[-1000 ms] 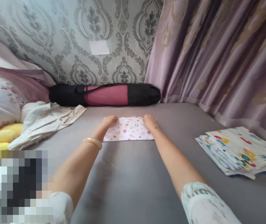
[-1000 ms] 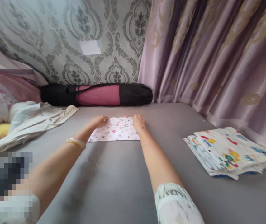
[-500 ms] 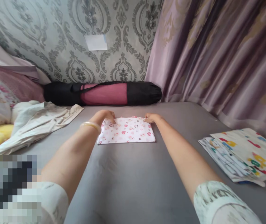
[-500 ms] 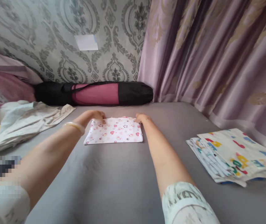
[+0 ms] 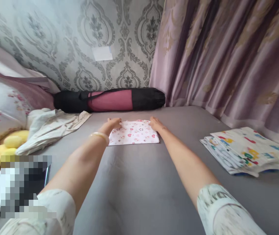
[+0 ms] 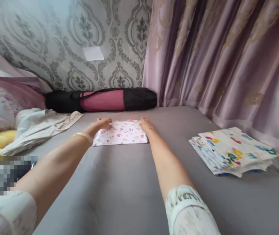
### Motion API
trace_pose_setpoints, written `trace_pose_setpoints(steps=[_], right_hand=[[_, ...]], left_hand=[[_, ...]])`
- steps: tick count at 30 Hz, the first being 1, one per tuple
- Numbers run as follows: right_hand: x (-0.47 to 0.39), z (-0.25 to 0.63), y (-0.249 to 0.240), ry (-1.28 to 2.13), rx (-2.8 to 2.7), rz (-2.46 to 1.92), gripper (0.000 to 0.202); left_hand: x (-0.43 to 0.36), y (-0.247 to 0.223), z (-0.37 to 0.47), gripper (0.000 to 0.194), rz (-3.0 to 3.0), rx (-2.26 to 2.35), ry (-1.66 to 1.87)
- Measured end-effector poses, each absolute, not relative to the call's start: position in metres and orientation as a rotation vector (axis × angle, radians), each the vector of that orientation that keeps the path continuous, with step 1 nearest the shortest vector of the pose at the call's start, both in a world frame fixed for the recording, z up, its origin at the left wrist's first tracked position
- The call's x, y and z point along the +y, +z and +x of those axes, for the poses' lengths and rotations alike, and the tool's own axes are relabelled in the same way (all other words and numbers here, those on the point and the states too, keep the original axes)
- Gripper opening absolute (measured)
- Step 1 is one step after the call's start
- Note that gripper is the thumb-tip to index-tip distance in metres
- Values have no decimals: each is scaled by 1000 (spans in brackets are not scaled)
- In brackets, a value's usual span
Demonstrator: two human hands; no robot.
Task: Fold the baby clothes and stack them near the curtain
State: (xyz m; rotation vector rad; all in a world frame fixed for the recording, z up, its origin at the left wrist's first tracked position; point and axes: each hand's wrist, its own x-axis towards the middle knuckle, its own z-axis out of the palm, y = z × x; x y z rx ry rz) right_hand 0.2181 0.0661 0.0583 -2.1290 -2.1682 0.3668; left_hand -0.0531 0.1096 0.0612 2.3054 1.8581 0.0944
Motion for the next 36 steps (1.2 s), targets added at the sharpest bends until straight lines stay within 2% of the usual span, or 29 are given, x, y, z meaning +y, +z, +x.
trace_pose_setpoints(steps=[4,9,13,16,19,25,28,32,36], right_hand=[[48,229,81,351,-2119,-2049,34],[32,252,127,271,-2166,-1762,21],[17,271,161,163,-2157,-1552,20],[-6,282,168,78,-2184,-1372,22],[-46,291,146,-79,-2306,-1183,23],[-136,296,61,-141,-2637,-1119,30],[-157,295,42,-98,-2718,-1148,31],[-161,295,40,-7,-2710,-1155,44],[-162,294,48,121,-2693,-1145,52]], left_hand=[[80,86,-53,38,2333,1904,-34],[57,142,-66,42,2405,1862,-24],[43,180,-75,43,2499,1837,167],[23,186,-82,41,2642,1780,384],[-13,161,-93,39,2894,1498,500],[-102,61,-108,27,2968,1118,411],[-127,31,-115,40,2914,1098,368],[-134,16,-132,58,2857,1141,390],[-133,12,-141,60,2796,1143,393]])
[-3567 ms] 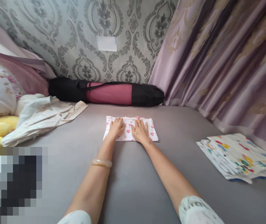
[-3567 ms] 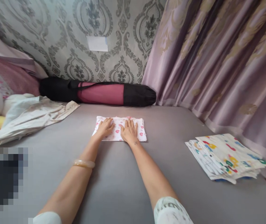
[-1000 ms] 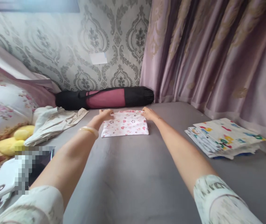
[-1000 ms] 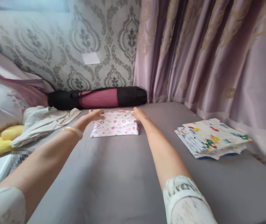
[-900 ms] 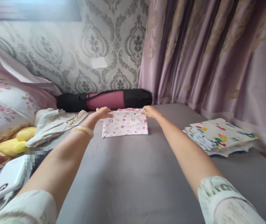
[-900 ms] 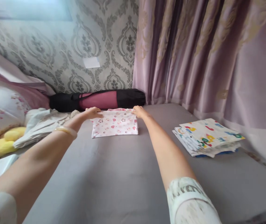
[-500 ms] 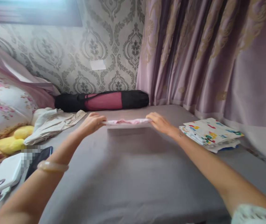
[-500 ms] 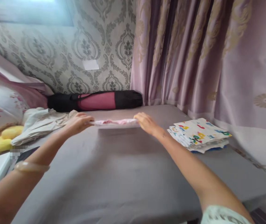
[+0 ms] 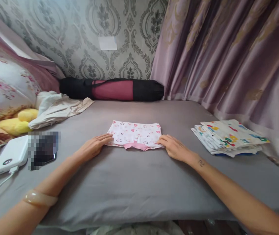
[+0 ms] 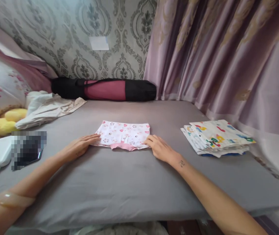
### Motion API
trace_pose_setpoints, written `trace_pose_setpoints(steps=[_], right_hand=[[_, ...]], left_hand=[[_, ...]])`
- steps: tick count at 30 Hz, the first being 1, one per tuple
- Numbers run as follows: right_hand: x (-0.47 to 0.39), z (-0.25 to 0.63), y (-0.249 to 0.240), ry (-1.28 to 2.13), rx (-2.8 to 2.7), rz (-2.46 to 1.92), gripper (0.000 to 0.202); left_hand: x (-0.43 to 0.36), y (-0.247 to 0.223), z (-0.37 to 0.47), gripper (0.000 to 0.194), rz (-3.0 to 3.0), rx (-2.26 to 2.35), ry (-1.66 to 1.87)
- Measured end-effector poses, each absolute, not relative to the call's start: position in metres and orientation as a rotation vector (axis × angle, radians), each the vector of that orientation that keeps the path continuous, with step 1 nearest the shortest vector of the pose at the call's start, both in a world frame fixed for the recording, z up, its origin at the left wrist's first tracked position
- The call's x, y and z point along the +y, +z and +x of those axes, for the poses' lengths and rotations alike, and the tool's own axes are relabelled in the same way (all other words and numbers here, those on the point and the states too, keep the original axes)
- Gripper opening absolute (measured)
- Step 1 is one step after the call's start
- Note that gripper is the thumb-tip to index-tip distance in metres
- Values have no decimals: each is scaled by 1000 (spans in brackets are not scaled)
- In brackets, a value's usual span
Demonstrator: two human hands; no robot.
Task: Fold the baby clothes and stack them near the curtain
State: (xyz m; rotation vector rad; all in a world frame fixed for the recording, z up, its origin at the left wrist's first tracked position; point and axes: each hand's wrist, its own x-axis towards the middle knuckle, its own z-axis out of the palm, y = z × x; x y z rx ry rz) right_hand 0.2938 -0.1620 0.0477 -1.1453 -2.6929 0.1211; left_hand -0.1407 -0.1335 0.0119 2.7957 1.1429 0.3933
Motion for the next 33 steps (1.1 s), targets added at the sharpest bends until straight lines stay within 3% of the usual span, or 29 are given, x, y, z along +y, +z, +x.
trace_pose_setpoints(steps=[5,11,14,19,33], right_hand=[[-157,286,62,275,-2639,-1347,45],[-135,246,60,186,-2436,-1430,45],[-125,215,49,184,-2459,-1443,51],[-107,180,33,254,-2517,-1580,59],[-95,174,27,332,-2522,-1662,60]], left_hand=[[-128,30,-142,66,2632,1123,325],[-109,56,-105,51,2593,1262,314],[-104,48,-60,48,2661,1266,405],[-96,31,0,54,2734,1351,231],[-81,18,8,54,2736,1508,157]])
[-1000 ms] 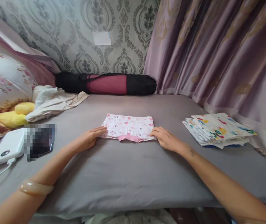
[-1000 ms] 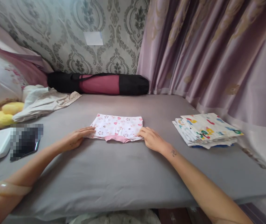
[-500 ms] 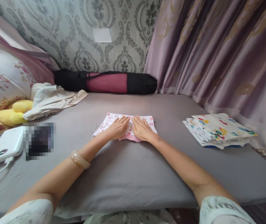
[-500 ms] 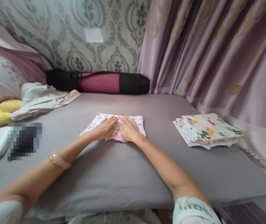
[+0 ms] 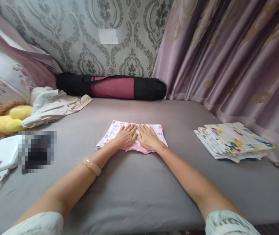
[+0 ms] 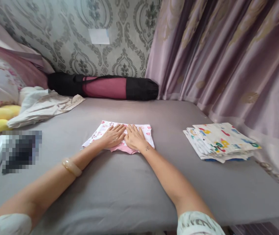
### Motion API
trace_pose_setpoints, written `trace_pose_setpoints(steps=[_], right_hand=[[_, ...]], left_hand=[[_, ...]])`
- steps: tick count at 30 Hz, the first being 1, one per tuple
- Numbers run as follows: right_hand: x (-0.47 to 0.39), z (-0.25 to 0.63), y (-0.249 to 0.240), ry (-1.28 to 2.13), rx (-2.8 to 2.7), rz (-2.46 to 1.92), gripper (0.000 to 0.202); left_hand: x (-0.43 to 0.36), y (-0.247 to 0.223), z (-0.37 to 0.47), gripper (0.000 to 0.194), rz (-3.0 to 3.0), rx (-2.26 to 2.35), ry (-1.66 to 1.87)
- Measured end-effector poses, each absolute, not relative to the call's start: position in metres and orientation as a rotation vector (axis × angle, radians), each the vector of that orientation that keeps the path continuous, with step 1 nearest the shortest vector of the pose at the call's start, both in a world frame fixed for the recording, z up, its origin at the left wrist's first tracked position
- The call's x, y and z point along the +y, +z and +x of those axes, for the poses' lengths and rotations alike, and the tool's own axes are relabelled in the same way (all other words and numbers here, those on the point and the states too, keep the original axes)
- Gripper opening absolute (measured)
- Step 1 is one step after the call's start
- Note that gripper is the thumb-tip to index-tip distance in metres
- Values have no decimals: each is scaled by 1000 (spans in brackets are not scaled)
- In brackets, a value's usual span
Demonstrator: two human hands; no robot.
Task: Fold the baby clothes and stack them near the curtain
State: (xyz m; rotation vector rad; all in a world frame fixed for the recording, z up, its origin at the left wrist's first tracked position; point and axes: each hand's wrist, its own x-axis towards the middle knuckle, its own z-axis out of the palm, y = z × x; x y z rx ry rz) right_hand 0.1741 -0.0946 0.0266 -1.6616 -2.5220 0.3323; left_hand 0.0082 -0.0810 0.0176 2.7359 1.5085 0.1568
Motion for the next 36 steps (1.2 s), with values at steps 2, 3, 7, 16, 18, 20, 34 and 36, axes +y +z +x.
trace_pose_setpoints(steps=[2,3,7,16,18,20,34,36], right_hand=[[-94,174,28,338,-2522,-1662,61],[-93,175,29,357,-2526,-1661,61],[-93,174,31,380,-2515,-1689,60],[-96,173,24,272,-2441,-1696,57],[-98,178,26,268,-2435,-1692,56],[-103,185,29,213,-2413,-1704,55],[-107,196,20,262,-2382,-1767,56],[-102,201,22,346,-2367,-1711,54]], left_hand=[[-78,19,9,50,2761,1502,187],[-77,20,9,47,2769,1499,198],[-75,19,11,43,2773,1507,263],[-77,10,12,50,2870,1521,198],[-81,14,11,51,2859,1523,216],[-87,19,10,53,2826,1498,236],[-99,19,9,69,2641,1361,82],[-95,25,6,66,2614,1323,140]])
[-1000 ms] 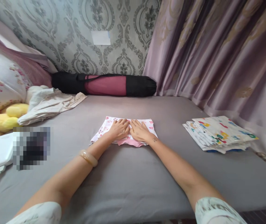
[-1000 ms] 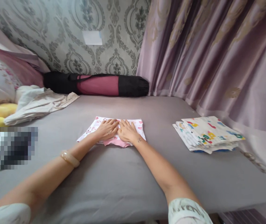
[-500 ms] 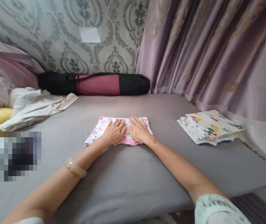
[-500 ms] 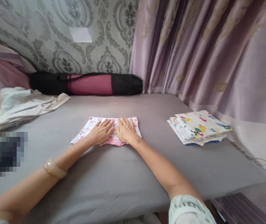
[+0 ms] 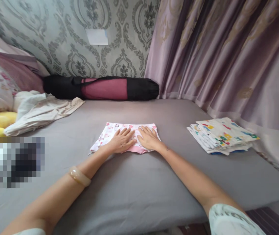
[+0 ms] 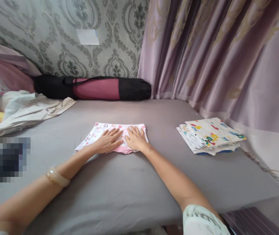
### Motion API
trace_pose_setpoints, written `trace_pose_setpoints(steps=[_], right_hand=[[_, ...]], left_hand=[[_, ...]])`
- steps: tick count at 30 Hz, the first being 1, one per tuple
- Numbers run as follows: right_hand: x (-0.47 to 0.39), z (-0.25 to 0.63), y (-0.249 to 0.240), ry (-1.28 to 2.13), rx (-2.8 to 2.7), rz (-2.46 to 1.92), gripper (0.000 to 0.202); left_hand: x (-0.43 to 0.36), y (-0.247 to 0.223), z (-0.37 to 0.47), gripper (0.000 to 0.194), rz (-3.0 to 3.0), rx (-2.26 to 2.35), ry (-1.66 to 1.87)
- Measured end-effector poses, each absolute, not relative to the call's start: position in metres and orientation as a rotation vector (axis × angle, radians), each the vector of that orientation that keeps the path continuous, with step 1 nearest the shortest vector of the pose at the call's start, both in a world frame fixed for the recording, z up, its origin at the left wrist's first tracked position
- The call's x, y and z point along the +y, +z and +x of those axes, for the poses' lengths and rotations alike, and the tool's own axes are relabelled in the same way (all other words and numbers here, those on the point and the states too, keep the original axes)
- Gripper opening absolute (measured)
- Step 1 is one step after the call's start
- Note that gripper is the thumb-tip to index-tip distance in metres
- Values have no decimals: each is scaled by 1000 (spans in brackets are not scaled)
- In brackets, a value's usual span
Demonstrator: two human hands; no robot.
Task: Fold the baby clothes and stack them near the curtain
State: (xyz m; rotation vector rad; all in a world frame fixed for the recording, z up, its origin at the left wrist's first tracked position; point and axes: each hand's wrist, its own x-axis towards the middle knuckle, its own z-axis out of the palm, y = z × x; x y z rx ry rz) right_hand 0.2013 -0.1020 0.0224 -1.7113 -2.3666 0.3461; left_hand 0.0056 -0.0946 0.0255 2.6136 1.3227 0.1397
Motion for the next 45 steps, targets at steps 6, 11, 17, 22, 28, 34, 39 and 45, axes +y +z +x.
trace_pose_setpoints(steps=[6,11,17,22,28,34,39,45], right_hand=[[-77,252,42,287,-1948,-1867,42],[-65,280,40,360,-1812,-2222,49],[-58,259,31,366,-1835,-2260,38],[-60,250,33,460,-1778,-2123,28],[-65,255,27,606,-1588,-1945,32],[-82,243,29,389,-1634,-2102,35],[-90,232,33,257,-1748,-2094,36],[-74,232,43,162,-1789,-2048,34]], left_hand=[[-60,36,-48,48,2347,1784,589],[-44,37,-85,49,2018,2093,424],[-45,44,-69,38,1794,2119,307],[-47,45,-64,33,1640,2104,394],[-56,46,-62,22,1755,2098,435],[-72,43,-50,22,1983,2165,375],[-80,46,-43,30,2027,2203,304],[-72,46,-44,32,2051,2207,352]])
